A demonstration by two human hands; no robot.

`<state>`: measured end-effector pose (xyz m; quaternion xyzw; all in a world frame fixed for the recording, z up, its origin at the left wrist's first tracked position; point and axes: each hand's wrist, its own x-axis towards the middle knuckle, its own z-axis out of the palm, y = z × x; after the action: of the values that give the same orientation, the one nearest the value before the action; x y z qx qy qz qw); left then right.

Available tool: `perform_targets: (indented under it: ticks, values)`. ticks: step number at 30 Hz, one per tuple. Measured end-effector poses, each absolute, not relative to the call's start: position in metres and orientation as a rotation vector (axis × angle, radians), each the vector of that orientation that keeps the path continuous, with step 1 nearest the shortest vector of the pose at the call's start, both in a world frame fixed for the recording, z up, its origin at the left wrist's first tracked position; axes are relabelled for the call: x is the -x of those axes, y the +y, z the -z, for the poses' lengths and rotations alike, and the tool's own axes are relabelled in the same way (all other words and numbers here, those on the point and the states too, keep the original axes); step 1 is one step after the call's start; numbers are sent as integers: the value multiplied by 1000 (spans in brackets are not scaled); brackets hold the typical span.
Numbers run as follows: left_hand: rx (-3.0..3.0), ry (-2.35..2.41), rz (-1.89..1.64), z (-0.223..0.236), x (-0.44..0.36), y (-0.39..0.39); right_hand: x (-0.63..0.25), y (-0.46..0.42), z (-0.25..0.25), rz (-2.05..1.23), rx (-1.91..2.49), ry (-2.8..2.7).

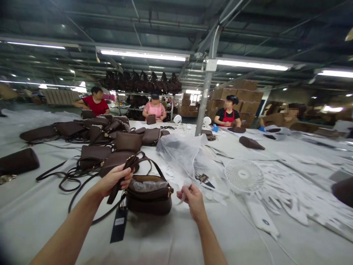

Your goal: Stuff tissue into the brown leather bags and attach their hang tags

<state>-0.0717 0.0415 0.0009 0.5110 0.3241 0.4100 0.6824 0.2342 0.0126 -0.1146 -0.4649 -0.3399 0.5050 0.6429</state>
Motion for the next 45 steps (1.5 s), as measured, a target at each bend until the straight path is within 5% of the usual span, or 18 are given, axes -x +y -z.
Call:
perform_targets:
  ticks: [14, 31, 36, 45]
  values:
    - [-1252, 700, -812, -11, 82, 57, -163, -20, 3, -1301, 1143, -1368]
    - [-1421, 609, -868, -18, 83, 57, -101, 3, -13, -1597, 1185, -1242]
    - [-1746, 770, -882, -38, 80, 48, -81, 23, -19, -1342, 1303, -1269]
    - [-2283, 1063, -814, -47, 75, 38, -67, 34, 1, -1439, 884, -1141]
